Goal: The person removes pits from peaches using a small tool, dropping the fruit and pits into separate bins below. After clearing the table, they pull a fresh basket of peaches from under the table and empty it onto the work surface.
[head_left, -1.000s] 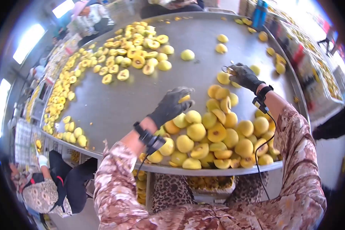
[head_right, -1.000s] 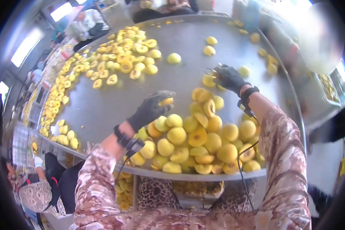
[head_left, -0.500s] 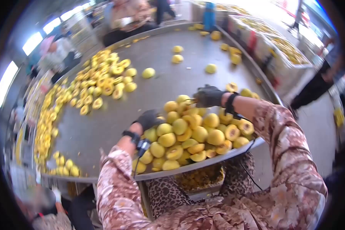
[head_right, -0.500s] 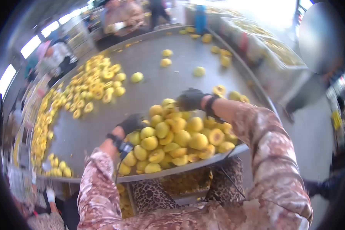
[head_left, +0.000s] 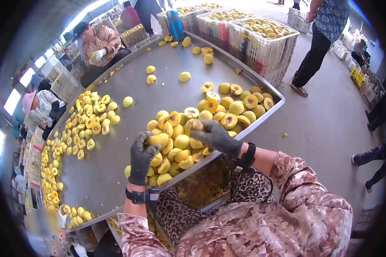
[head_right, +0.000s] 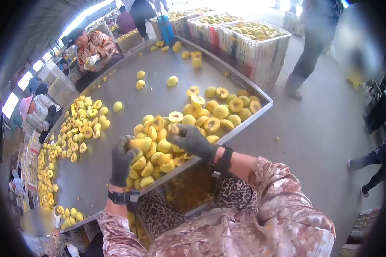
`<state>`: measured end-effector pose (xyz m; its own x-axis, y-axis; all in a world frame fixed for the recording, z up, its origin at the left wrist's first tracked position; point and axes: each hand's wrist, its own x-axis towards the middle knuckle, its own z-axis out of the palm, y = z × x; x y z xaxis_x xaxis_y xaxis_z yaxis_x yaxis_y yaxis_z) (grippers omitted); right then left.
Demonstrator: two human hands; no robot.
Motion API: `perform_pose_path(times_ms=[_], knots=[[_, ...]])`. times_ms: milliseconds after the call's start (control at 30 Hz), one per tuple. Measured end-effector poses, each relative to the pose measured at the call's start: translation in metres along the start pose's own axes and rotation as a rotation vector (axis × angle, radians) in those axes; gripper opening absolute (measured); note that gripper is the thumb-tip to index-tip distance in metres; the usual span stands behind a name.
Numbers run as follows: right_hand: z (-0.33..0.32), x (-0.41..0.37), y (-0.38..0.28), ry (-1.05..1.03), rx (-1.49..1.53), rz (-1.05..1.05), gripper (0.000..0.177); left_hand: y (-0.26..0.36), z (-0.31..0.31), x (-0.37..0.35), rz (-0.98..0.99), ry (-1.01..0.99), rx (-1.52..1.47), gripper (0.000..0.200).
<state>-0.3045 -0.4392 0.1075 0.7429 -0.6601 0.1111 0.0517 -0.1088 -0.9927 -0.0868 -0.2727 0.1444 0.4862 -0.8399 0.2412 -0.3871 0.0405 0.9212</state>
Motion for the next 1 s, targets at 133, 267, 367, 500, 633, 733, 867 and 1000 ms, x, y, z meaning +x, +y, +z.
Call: perform_pose_path(times_ms=[133,267,367,500,633,733,867,1000], knots=[[-0.001,-0.031,-0.006,-0.256,0.394,0.271,0.023,0.018,0.05,-0.041,0.285,-0.375,-0.094,0.046],[0.006,-0.044,-0.016,-0.229,0.469,0.341,0.021,0.056,0.093,-0.079,-0.067,-0.031,-0.789,0.06],[0.011,-0.053,-0.015,-0.184,0.24,0.252,0.016,0.036,0.112,-0.103,-0.248,0.131,-1.009,0.048],[-0.004,-0.062,-0.012,-0.137,-0.004,0.202,0.019,0.027,0.112,-0.109,-0.319,0.212,-1.076,0.047],[0.007,-0.096,0.001,-0.164,-0.168,0.016,0.023,0.022,0.124,-0.112,-0.287,0.203,-1.075,0.047],[0.016,-0.102,0.019,-0.143,-0.098,0.001,0.026,0.007,0.129,-0.114,-0.261,0.205,-0.944,0.04],[0.024,-0.112,0.018,-0.093,-0.132,0.01,0.029,0.009,0.136,-0.116,-0.242,0.209,-0.726,0.038],[0.039,-0.116,0.038,-0.083,-0.161,0.017,0.028,0.007,0.137,-0.11,-0.342,0.282,-1.028,0.039]])
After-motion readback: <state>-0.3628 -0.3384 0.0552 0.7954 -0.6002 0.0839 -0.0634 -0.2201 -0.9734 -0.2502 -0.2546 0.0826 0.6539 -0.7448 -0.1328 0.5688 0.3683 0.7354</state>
